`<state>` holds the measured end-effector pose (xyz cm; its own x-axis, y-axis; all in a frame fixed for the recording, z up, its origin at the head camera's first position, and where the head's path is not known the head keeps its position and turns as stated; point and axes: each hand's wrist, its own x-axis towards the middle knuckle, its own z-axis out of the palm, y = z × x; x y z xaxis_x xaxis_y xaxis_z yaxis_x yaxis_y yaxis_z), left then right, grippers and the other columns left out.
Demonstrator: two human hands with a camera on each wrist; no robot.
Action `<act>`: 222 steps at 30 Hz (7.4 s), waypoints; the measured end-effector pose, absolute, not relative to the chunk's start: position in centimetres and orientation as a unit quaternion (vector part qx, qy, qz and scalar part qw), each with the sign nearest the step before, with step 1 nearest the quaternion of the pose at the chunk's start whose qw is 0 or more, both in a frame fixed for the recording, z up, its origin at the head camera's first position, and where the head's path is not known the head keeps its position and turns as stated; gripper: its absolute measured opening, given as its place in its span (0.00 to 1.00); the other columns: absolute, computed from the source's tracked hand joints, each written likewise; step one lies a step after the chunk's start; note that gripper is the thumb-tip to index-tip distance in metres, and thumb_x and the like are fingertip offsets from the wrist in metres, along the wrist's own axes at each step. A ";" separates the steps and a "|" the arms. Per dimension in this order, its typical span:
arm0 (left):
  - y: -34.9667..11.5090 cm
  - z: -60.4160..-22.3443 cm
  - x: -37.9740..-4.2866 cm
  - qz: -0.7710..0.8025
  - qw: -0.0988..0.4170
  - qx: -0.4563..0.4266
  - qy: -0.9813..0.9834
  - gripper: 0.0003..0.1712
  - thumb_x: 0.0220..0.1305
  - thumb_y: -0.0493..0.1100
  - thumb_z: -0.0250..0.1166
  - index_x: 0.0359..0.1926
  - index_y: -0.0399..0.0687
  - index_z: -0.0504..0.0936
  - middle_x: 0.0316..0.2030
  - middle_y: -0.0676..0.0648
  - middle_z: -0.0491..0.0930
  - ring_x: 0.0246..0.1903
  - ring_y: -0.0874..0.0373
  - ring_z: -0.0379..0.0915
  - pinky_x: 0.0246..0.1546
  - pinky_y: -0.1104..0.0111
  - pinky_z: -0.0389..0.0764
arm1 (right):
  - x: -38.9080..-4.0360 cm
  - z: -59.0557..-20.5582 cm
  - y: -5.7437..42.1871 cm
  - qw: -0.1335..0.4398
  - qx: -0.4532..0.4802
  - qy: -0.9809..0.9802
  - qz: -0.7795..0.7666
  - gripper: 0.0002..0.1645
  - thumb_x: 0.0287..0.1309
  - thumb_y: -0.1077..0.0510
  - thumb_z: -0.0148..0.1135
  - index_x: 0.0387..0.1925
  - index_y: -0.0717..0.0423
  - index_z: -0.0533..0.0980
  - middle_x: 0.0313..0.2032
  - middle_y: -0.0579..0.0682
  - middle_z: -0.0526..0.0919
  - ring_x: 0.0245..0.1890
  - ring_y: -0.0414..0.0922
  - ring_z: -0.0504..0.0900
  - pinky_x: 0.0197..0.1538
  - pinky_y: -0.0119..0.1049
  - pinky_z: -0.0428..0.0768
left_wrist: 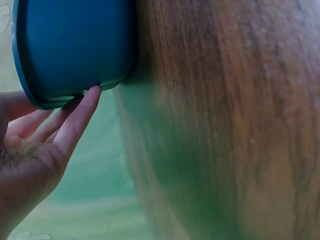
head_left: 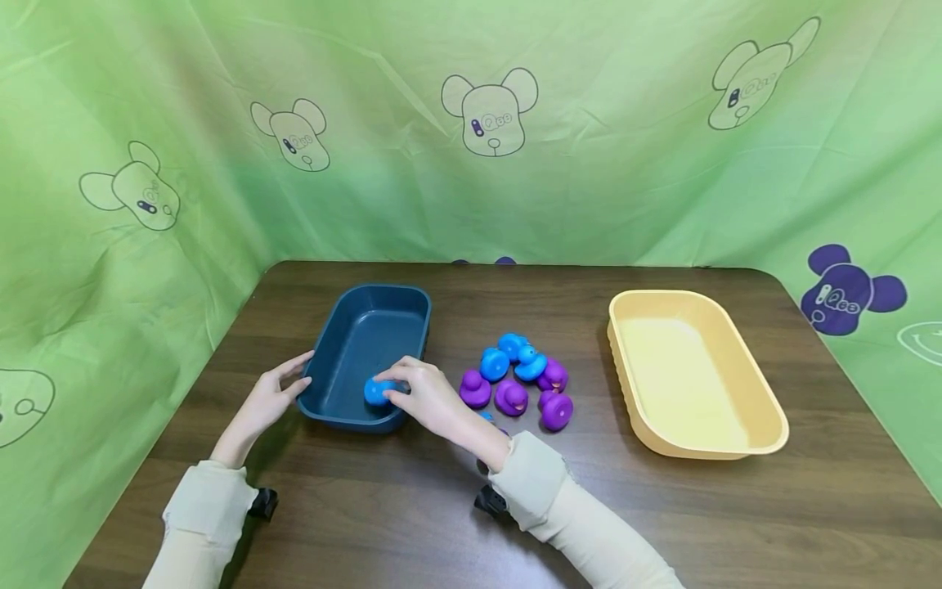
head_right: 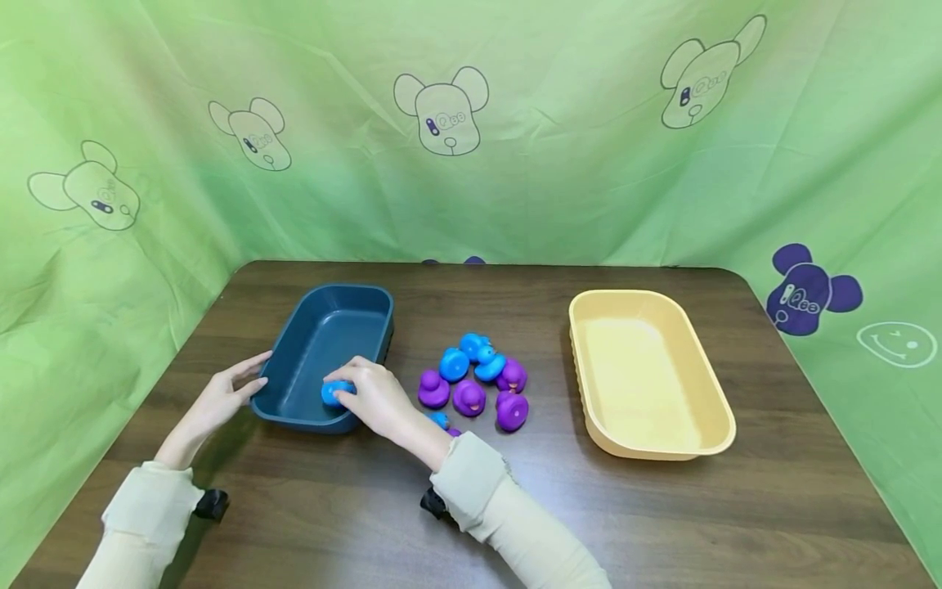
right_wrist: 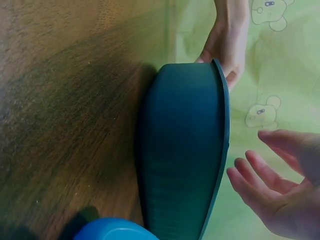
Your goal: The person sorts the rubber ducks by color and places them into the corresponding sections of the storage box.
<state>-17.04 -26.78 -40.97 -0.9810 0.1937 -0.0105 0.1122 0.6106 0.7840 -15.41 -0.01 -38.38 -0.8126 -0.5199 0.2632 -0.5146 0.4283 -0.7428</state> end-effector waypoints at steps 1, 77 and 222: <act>-26.8 -41.0 -17.1 0.433 0.047 0.085 0.896 0.26 0.64 0.37 0.51 0.62 0.36 0.60 0.53 0.27 0.65 0.50 0.41 0.64 0.35 0.66 0.72 | -15.4 -38.4 0.1 0.009 -0.305 0.845 -0.439 0.13 0.54 0.63 0.57 0.43 0.59 0.78 0.40 0.52 0.77 0.38 0.48 0.76 0.39 0.32 0.74; -26.9 -41.3 -16.9 0.485 0.083 0.085 0.866 0.27 0.65 0.36 0.49 0.65 0.38 0.55 0.57 0.28 0.61 0.51 0.41 0.62 0.34 0.72 0.74 | -13.5 -38.6 10.2 0.096 -0.366 0.876 -0.299 0.18 0.50 0.62 0.61 0.45 0.61 0.76 0.44 0.52 0.78 0.47 0.47 0.74 0.47 0.37 0.72; -27.1 -41.7 -17.0 0.494 0.092 0.080 0.861 0.28 0.66 0.39 0.48 0.65 0.39 0.54 0.59 0.27 0.57 0.54 0.38 0.59 0.41 0.60 0.74 | -15.9 -37.1 5.9 0.092 -0.384 0.838 -0.377 0.21 0.52 0.60 0.60 0.50 0.56 0.75 0.46 0.51 0.78 0.44 0.44 0.75 0.44 0.32 0.73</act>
<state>-16.97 -27.08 -41.65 -0.9701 0.2294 -0.0788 0.0476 0.4985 0.8656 -15.87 5.85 -37.13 -0.6881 -0.7128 0.1360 -0.5744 0.4206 -0.7023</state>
